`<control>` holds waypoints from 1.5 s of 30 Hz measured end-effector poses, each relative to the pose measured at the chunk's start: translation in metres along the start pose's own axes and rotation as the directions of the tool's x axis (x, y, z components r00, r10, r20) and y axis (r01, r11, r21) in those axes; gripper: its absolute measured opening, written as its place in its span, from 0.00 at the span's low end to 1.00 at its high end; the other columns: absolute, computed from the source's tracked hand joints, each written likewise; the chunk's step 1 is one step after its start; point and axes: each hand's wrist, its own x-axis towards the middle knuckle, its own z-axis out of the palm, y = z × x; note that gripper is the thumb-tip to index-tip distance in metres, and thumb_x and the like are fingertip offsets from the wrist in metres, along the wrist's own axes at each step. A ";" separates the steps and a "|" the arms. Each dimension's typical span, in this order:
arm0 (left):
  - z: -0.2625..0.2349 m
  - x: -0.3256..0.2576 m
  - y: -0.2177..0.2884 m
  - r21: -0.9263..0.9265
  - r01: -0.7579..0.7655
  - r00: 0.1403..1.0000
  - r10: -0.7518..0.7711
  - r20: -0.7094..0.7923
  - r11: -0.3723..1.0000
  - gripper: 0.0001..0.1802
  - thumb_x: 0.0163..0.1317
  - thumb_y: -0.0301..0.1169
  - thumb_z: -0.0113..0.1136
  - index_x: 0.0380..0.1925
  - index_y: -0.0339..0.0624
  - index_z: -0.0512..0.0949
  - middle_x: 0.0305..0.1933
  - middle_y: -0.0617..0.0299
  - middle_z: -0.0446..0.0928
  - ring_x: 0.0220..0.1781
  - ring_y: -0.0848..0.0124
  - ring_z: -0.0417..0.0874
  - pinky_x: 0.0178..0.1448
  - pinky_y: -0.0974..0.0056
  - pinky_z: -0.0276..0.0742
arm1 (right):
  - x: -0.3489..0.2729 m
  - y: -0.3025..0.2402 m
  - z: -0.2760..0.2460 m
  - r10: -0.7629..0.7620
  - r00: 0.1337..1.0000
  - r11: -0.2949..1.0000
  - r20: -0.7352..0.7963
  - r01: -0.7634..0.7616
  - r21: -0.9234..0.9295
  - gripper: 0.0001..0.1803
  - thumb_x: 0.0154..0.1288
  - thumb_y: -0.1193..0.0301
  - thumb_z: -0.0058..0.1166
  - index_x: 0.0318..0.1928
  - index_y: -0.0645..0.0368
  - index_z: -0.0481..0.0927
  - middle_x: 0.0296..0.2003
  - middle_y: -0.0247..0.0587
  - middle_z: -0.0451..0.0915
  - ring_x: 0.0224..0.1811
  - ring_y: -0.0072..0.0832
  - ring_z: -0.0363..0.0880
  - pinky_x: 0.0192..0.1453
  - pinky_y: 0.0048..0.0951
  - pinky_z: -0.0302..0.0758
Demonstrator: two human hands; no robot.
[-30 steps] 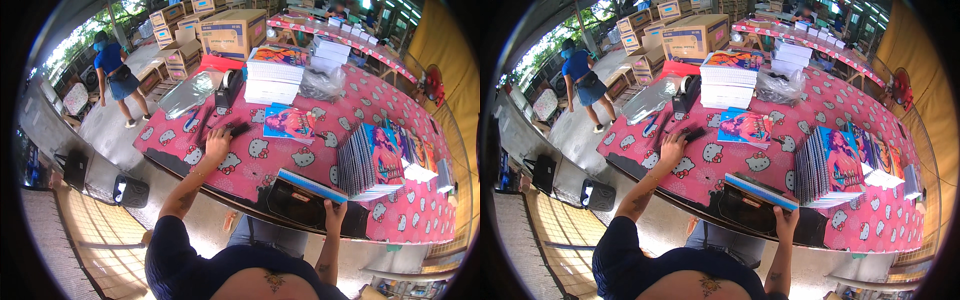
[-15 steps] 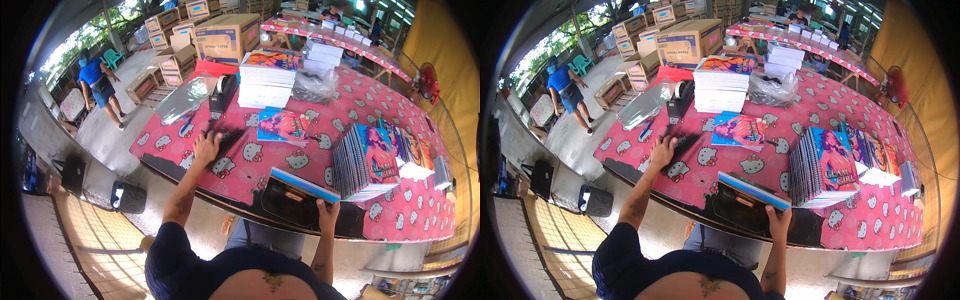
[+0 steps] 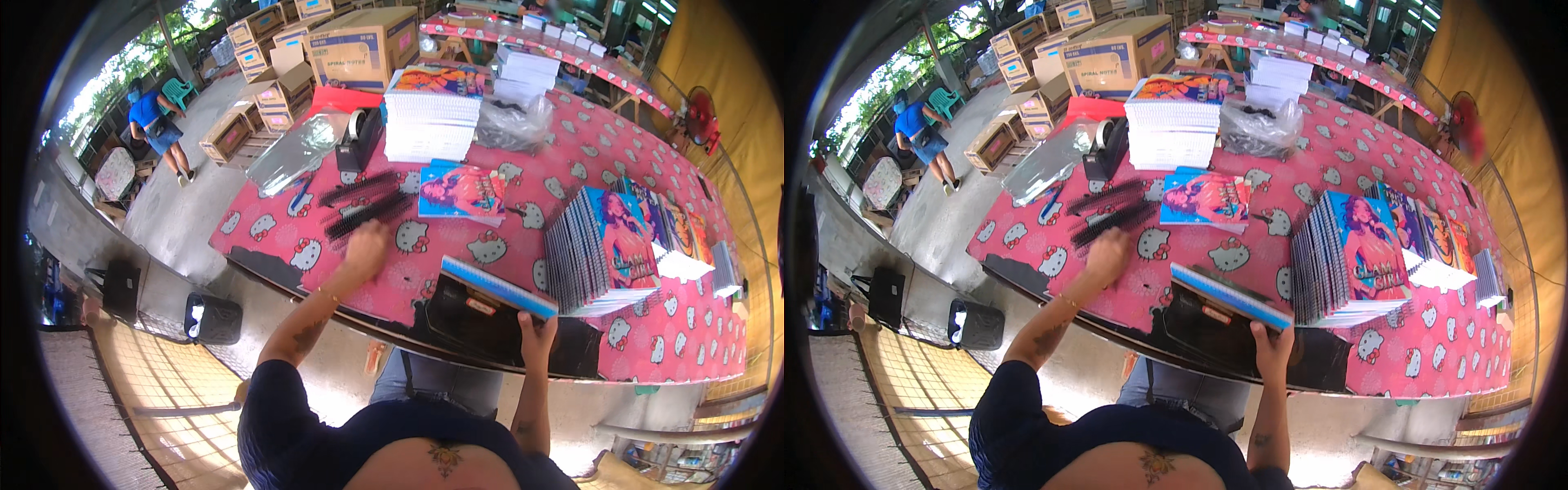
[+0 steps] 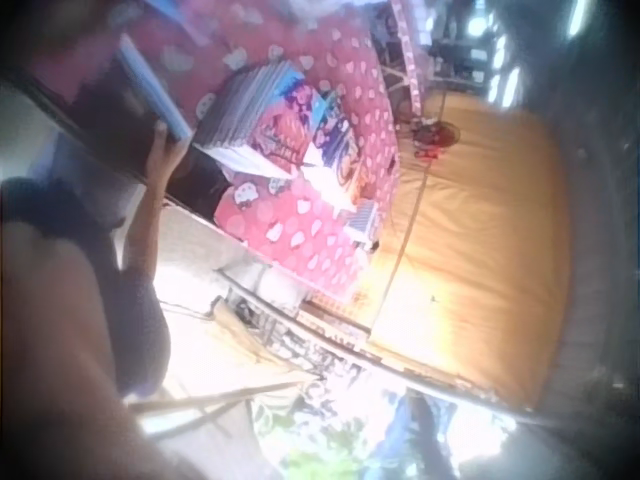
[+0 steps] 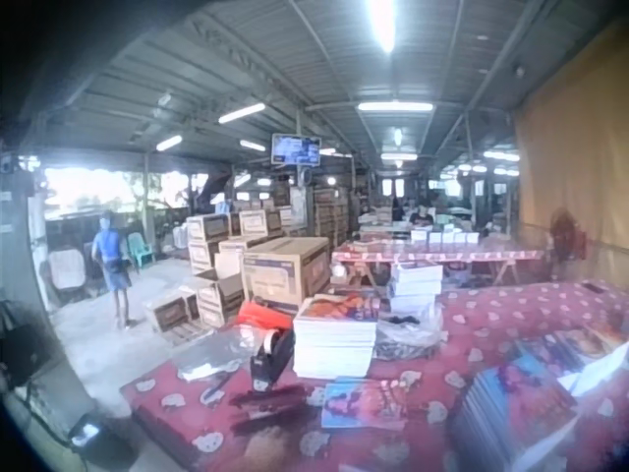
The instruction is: The person manually inserts spiral coils into the pre-punched holes of stacks of paper and covers to assemble notebooks, then stacks the finished notebooks on a table.
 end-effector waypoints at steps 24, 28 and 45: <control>-0.099 -0.012 0.148 -0.617 -0.057 0.985 -0.057 -0.163 0.785 0.11 0.64 0.22 0.65 0.47 0.35 0.83 0.37 0.55 0.83 0.30 0.72 0.83 0.33 0.68 0.76 | 0.074 -0.082 0.111 -0.233 0.833 0.600 0.502 0.529 -0.600 0.07 0.67 0.67 0.60 0.43 0.54 0.82 0.33 0.41 0.84 0.33 0.43 0.84 0.36 0.43 0.79; -0.092 -0.011 0.148 -0.632 -0.066 0.978 -0.074 -0.193 0.772 0.10 0.62 0.21 0.67 0.44 0.34 0.84 0.38 0.54 0.84 0.33 0.69 0.85 0.38 0.67 0.80 | 0.074 -0.079 0.112 -0.223 0.841 0.589 0.493 0.519 -0.620 0.07 0.66 0.67 0.61 0.42 0.54 0.82 0.32 0.40 0.84 0.32 0.43 0.84 0.35 0.43 0.79; -0.102 0.017 0.120 -0.592 -0.144 0.982 0.190 0.015 0.793 0.14 0.57 0.20 0.70 0.45 0.38 0.82 0.41 0.55 0.80 0.37 0.62 0.84 0.37 0.63 0.78 | 0.075 -0.084 0.110 -0.211 0.814 0.564 0.541 0.554 -0.612 0.05 0.65 0.68 0.60 0.40 0.52 0.81 0.29 0.39 0.82 0.32 0.43 0.83 0.37 0.44 0.75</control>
